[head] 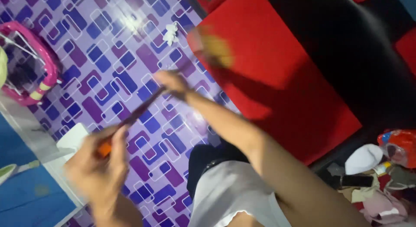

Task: The person sweeps debris across a patterned floor using a broom, moving around a baby walker, a fan, and several toys.

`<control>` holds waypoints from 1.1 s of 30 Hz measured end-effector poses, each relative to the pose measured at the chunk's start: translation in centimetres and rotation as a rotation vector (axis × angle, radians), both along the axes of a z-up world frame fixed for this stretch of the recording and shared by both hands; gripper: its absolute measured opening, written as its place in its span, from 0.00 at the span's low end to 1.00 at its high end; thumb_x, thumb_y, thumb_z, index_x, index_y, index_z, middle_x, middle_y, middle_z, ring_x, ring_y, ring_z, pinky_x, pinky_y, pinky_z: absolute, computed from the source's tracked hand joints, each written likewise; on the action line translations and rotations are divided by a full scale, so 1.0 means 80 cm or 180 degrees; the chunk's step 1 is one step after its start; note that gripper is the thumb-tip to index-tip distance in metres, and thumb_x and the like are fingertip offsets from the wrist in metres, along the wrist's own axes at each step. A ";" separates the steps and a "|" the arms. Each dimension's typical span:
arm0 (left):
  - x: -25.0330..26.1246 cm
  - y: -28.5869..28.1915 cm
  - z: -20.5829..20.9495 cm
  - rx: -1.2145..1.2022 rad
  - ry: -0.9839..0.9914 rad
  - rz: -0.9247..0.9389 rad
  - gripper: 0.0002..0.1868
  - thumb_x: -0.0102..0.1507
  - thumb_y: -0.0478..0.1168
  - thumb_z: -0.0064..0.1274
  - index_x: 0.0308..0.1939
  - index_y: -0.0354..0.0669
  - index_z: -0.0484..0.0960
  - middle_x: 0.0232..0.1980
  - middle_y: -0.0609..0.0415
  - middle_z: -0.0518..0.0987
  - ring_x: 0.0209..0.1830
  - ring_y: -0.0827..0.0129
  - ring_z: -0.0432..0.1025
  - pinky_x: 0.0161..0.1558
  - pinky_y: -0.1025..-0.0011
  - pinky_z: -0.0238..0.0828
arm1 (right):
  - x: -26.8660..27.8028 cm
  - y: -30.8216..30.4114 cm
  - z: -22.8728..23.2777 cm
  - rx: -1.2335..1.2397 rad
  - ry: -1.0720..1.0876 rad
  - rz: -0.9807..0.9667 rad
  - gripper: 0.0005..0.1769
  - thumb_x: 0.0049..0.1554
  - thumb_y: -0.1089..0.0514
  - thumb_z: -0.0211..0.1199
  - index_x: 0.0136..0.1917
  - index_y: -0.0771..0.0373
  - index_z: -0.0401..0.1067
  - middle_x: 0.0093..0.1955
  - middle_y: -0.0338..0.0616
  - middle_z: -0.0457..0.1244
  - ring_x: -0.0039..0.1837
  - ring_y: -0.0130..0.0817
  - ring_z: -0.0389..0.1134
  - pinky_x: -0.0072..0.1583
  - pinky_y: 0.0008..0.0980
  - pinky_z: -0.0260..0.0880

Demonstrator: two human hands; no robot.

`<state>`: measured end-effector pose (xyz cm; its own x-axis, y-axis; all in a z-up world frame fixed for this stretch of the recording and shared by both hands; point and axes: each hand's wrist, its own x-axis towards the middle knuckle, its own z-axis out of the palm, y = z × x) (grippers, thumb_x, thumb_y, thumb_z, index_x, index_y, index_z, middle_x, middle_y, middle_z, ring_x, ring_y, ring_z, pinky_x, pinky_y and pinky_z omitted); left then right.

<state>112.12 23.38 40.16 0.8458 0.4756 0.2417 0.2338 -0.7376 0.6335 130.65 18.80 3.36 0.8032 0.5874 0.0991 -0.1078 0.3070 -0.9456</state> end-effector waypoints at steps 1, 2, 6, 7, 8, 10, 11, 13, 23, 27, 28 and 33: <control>-0.011 0.003 0.026 -0.0190 0.0001 0.0393 0.08 0.70 0.35 0.65 0.47 0.34 0.84 0.32 0.54 0.80 0.26 0.81 0.70 0.32 0.83 0.64 | -0.004 0.036 0.044 0.0347 -0.1839 0.0066 0.28 0.66 0.41 0.50 0.63 0.69 0.70 0.59 0.54 0.66 0.62 0.45 0.69 0.64 0.43 0.68; -0.025 0.008 0.051 -0.0398 -0.0018 0.0781 0.09 0.69 0.36 0.64 0.48 0.35 0.82 0.35 0.55 0.79 0.28 0.80 0.71 0.35 0.83 0.67 | -0.019 0.059 0.089 0.0011 -0.1400 0.0393 0.17 0.62 0.49 0.56 0.52 0.66 0.71 0.46 0.49 0.67 0.51 0.41 0.71 0.56 0.43 0.70; -0.018 0.077 0.024 -0.0737 -0.0450 0.0548 0.07 0.69 0.34 0.64 0.45 0.36 0.81 0.33 0.57 0.77 0.28 0.80 0.70 0.35 0.84 0.65 | -0.050 0.038 0.178 -0.0775 -0.1674 -0.0375 0.08 0.60 0.65 0.58 0.54 0.63 0.71 0.42 0.47 0.68 0.46 0.43 0.73 0.49 0.42 0.71; -0.017 0.100 0.009 -0.0836 -0.0569 0.0477 0.07 0.70 0.34 0.64 0.45 0.36 0.81 0.33 0.58 0.77 0.28 0.80 0.69 0.35 0.84 0.64 | -0.047 0.012 0.172 -0.0730 -0.1696 -0.0707 0.10 0.60 0.68 0.59 0.55 0.62 0.71 0.42 0.47 0.68 0.48 0.45 0.72 0.48 0.43 0.71; -0.015 0.118 -0.007 -0.0936 -0.0689 0.0405 0.07 0.70 0.33 0.64 0.44 0.36 0.81 0.33 0.59 0.77 0.28 0.81 0.69 0.35 0.84 0.64 | -0.040 -0.019 0.158 -0.1035 -0.1777 -0.0879 0.13 0.55 0.68 0.59 0.54 0.61 0.72 0.43 0.48 0.68 0.48 0.47 0.72 0.49 0.44 0.71; 0.027 0.125 -0.073 -0.1031 -0.0724 -0.0010 0.05 0.72 0.32 0.64 0.45 0.36 0.82 0.36 0.59 0.78 0.32 0.80 0.69 0.38 0.84 0.64 | -0.010 -0.087 0.113 -0.2560 -0.1439 -0.0850 0.09 0.57 0.64 0.62 0.51 0.57 0.76 0.41 0.52 0.68 0.46 0.50 0.71 0.46 0.49 0.68; 0.056 0.118 -0.111 -0.1020 -0.0607 -0.0300 0.04 0.73 0.31 0.64 0.47 0.35 0.84 0.41 0.59 0.79 0.36 0.80 0.69 0.41 0.83 0.64 | 0.011 -0.121 0.082 -0.2614 -0.1702 -0.1054 0.09 0.55 0.64 0.62 0.51 0.57 0.76 0.42 0.51 0.69 0.46 0.51 0.72 0.47 0.49 0.69; 0.123 0.068 -0.181 -0.1754 -0.0586 -0.0527 0.06 0.68 0.34 0.64 0.48 0.40 0.84 0.42 0.61 0.82 0.38 0.81 0.72 0.43 0.80 0.68 | 0.074 -0.184 0.021 -0.2705 -0.2249 -0.1480 0.11 0.52 0.65 0.63 0.49 0.57 0.75 0.44 0.51 0.70 0.48 0.54 0.72 0.48 0.49 0.70; 0.177 0.107 -0.140 -0.0594 -0.0707 0.0210 0.04 0.69 0.32 0.62 0.47 0.35 0.86 0.37 0.54 0.81 0.33 0.76 0.71 0.35 0.76 0.67 | 0.185 0.011 -0.043 -0.1106 -0.2143 -0.0683 0.18 0.50 0.68 0.58 0.53 0.63 0.76 0.50 0.47 0.70 0.54 0.39 0.70 0.55 0.38 0.69; 0.132 0.196 -0.067 0.0322 -0.1549 0.0361 0.11 0.74 0.29 0.62 0.43 0.27 0.75 0.38 0.45 0.81 0.32 0.68 0.75 0.35 0.77 0.71 | 0.127 0.169 0.098 -0.1615 -0.0568 0.0483 0.09 0.57 0.59 0.59 0.50 0.61 0.76 0.40 0.48 0.68 0.46 0.43 0.69 0.47 0.42 0.68; 0.113 0.203 -0.050 -0.0442 -0.1509 0.0750 0.07 0.75 0.31 0.58 0.47 0.28 0.77 0.37 0.49 0.80 0.33 0.73 0.75 0.39 0.79 0.73 | 0.130 0.167 0.124 -0.1666 -0.0890 0.0438 0.11 0.55 0.60 0.59 0.51 0.60 0.76 0.41 0.49 0.68 0.46 0.46 0.70 0.47 0.43 0.68; 0.161 0.262 -0.114 -0.0758 -0.1531 0.0665 0.07 0.76 0.32 0.60 0.47 0.30 0.79 0.38 0.57 0.76 0.34 0.78 0.70 0.38 0.83 0.64 | 0.205 0.120 0.105 -0.1856 -0.2191 -0.0073 0.11 0.53 0.61 0.67 0.50 0.59 0.75 0.44 0.52 0.69 0.48 0.55 0.72 0.49 0.47 0.71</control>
